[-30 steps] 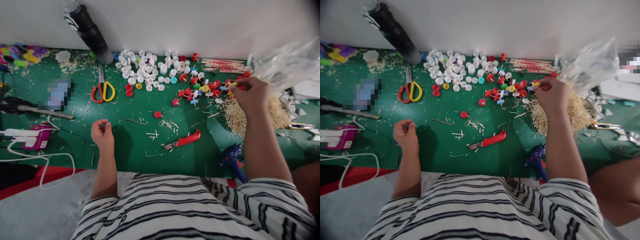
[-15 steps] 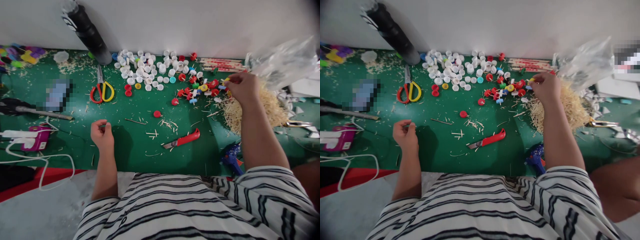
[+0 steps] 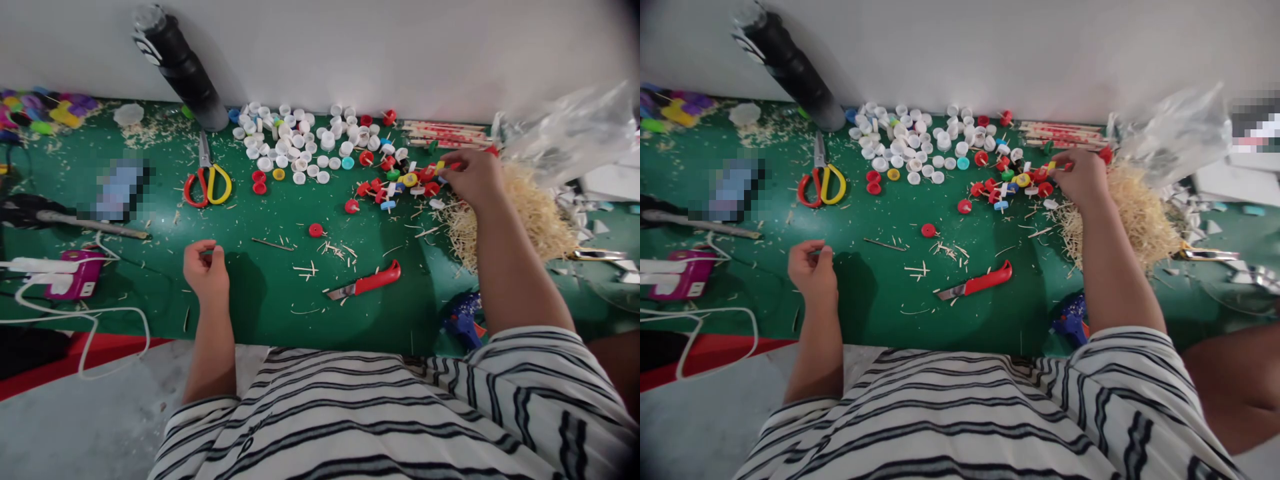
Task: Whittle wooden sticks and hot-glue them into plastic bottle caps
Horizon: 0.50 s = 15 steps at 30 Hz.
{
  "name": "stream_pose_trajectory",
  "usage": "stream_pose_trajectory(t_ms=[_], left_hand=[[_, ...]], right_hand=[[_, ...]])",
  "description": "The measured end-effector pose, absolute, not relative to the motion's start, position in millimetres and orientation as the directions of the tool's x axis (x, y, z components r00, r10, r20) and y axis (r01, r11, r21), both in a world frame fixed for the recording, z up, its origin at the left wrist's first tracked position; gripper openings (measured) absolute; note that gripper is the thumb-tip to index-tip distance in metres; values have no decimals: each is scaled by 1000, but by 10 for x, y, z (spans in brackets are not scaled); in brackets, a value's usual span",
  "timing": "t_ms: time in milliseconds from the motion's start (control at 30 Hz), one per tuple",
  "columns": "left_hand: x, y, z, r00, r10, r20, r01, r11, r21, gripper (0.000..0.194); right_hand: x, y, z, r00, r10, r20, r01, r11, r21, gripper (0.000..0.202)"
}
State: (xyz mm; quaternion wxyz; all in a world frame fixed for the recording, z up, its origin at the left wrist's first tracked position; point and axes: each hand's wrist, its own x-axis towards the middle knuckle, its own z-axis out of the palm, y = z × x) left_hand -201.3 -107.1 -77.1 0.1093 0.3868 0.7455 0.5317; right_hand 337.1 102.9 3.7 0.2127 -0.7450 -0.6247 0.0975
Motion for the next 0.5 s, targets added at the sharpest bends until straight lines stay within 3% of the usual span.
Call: stream_pose_trajectory(t_ms=[333,500], left_hand=[[-2011,-1080,-772,-674,693,255,483,153,862,23],[-2035,-1077,-804,-674,693,257,480,146,865,23]], right_hand=[[3306,1066,148,104,974,201,929,-23,-370,40],[3189,1043,186,-21,991,130,960,56,-274,39]])
